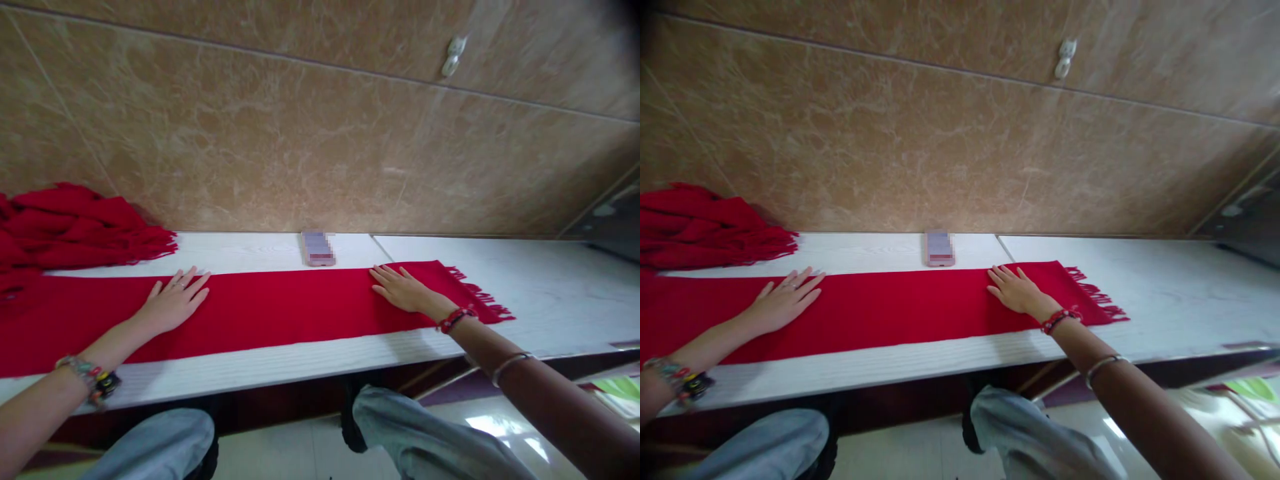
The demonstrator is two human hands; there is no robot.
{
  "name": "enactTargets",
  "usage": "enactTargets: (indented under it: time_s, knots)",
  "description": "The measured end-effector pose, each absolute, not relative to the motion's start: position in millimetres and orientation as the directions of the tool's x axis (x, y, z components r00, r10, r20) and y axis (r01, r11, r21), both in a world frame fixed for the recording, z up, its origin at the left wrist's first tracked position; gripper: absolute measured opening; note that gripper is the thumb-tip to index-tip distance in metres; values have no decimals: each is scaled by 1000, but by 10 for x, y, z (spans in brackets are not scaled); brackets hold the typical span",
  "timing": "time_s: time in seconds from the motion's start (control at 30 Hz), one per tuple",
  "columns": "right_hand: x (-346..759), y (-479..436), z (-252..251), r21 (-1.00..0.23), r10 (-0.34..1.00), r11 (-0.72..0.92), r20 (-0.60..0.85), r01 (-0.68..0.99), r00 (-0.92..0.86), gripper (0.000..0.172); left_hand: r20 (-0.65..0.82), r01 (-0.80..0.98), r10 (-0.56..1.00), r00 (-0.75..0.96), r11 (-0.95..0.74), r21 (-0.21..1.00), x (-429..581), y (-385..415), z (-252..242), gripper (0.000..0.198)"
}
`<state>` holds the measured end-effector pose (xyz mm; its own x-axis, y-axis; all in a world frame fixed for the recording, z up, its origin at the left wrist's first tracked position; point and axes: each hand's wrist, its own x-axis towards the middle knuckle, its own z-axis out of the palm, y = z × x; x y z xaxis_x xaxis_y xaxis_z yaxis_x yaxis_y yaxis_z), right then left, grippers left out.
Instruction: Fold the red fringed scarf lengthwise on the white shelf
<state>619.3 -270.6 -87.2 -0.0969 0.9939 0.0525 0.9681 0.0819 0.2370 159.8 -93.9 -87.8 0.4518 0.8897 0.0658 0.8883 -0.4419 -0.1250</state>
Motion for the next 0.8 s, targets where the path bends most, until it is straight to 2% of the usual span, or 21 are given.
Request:
enactTargets:
  time_s: [0.07, 0.17, 0.23, 0.33, 0.43, 0.6, 0.7, 0.8]
  knots:
    - [6155, -2741, -834, 216, 994, 36, 95, 976, -58, 47, 107, 888, 885, 454, -438, -143, 1716, -1005, -844, 49]
    - [5748, -2743, -799, 77, 980, 96, 167, 992, -108, 51, 184, 819, 798, 573, -556, -142, 2040, -1217, -807, 50]
    - [5379, -2741, -793, -29, 966, 189, 184, 981, -181, 52, 129, 732, 721, 681, -676, -85, 2266, -1381, -810, 52]
    - [5001, -2762, -802, -83, 942, 313, 151, 946, -299, 53, 19, 623, 623, 782, -782, -16, 2441, -1531, -843, 52]
    - [5048, -2832, -829, -43, 943, 323, 97, 945, -318, 52, 4, 609, 609, 793, -793, -19, 2398, -1530, -870, 52]
    - [5713, -3052, -913, 146, 970, 230, 51, 962, -239, 44, 13, 609, 609, 793, -793, -13, 2274, -1472, -866, 51]
    - [6100, -3184, -975, 221, 990, 85, 89, 972, -107, 45, -1, 609, 609, 793, -793, -15, 2283, -1481, -854, 51]
    - [6446, -3309, -1057, 217, 996, -10, 93, 976, -10, 44, -4, 607, 607, 794, -794, -17, 2295, -1487, -852, 51]
